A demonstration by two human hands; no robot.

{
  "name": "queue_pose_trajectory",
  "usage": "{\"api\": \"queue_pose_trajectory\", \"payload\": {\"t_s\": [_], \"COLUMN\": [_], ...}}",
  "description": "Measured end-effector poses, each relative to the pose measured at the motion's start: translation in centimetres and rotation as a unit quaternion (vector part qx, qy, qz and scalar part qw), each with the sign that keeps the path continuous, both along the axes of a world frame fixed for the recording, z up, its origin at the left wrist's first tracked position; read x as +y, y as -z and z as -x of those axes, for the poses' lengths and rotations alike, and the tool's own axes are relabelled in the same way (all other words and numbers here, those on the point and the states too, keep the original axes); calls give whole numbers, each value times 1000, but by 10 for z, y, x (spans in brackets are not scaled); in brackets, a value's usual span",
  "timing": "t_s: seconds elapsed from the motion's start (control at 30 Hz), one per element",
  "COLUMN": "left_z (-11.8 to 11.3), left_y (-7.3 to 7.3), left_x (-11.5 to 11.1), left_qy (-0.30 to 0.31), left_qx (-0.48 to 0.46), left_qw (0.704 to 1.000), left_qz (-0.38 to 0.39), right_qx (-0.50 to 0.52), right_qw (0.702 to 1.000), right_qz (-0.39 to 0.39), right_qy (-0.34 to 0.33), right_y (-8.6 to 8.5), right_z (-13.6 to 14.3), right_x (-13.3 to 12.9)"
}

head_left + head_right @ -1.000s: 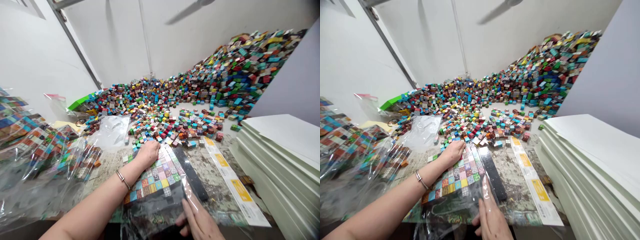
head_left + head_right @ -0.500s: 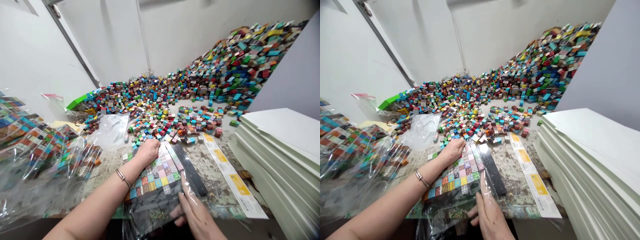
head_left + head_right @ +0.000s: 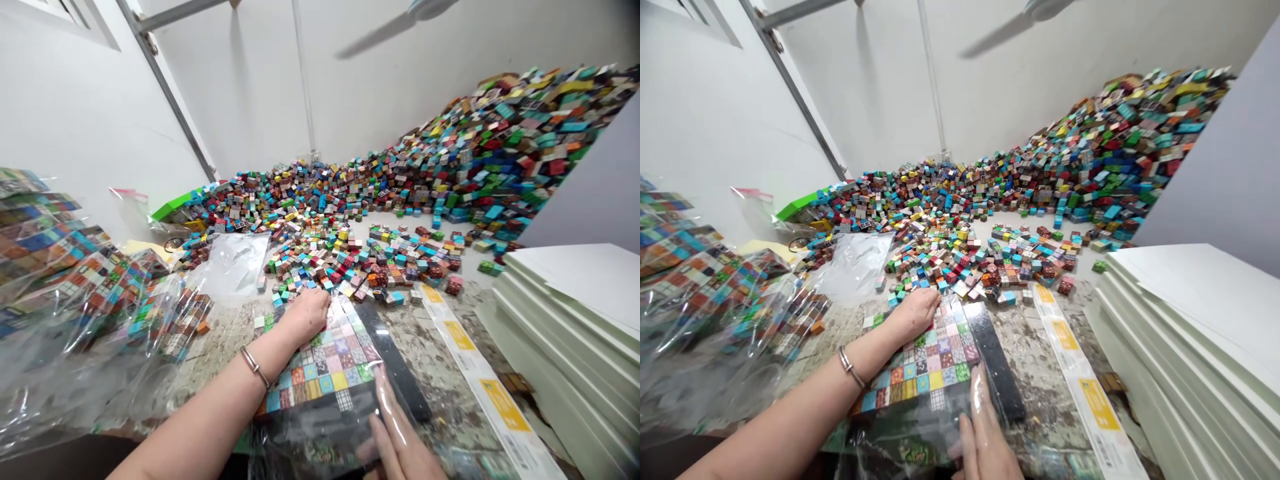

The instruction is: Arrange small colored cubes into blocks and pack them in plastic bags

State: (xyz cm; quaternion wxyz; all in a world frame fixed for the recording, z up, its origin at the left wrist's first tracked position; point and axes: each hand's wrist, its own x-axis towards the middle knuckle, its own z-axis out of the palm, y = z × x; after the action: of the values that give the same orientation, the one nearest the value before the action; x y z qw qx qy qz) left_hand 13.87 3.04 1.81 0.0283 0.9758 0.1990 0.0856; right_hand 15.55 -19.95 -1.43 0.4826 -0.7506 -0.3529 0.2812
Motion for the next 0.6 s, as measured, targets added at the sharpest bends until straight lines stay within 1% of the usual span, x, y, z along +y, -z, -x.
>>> {"api": "queue_pose_trajectory", "payload": {"t_s": [0.07, 0.1, 0.17, 0.23, 0.27, 0.33, 0.47, 0.53, 0.6], "left_z": [0, 0, -1, -2, -3, -4, -3, -3, -3], "left_y": [0, 0, 0, 0, 0, 0, 0, 1, 1], "left_x": [0, 0, 1, 1, 2, 2, 2, 3, 3], "left_qy": [-5, -7, -11, -12, -12, -12, -13, -14, -19], "left_qx": [6, 10, 19, 27, 30, 32, 31, 32, 36], "left_qw": [1000, 1000, 1000, 999, 999, 999, 999, 999, 999], "left_qz": [6, 9, 17, 23, 24, 23, 14, 14, 17], "right_qx": [46, 74, 95, 109, 115, 125, 126, 111, 70], "right_qw": [999, 997, 995, 993, 991, 989, 991, 993, 996], "right_qz": [-16, -14, 14, 54, 67, 70, 36, 34, 31], "right_qy": [20, 15, 5, -11, -18, -28, -26, -30, -44], "right_y": [-7, -11, -18, -21, -22, -21, -17, -14, -11], "right_z": [2, 2, 1, -2, -3, -4, -5, -5, -4], "right_x": [-1, -2, -3, -3, -2, 0, 2, -4, -15]}}
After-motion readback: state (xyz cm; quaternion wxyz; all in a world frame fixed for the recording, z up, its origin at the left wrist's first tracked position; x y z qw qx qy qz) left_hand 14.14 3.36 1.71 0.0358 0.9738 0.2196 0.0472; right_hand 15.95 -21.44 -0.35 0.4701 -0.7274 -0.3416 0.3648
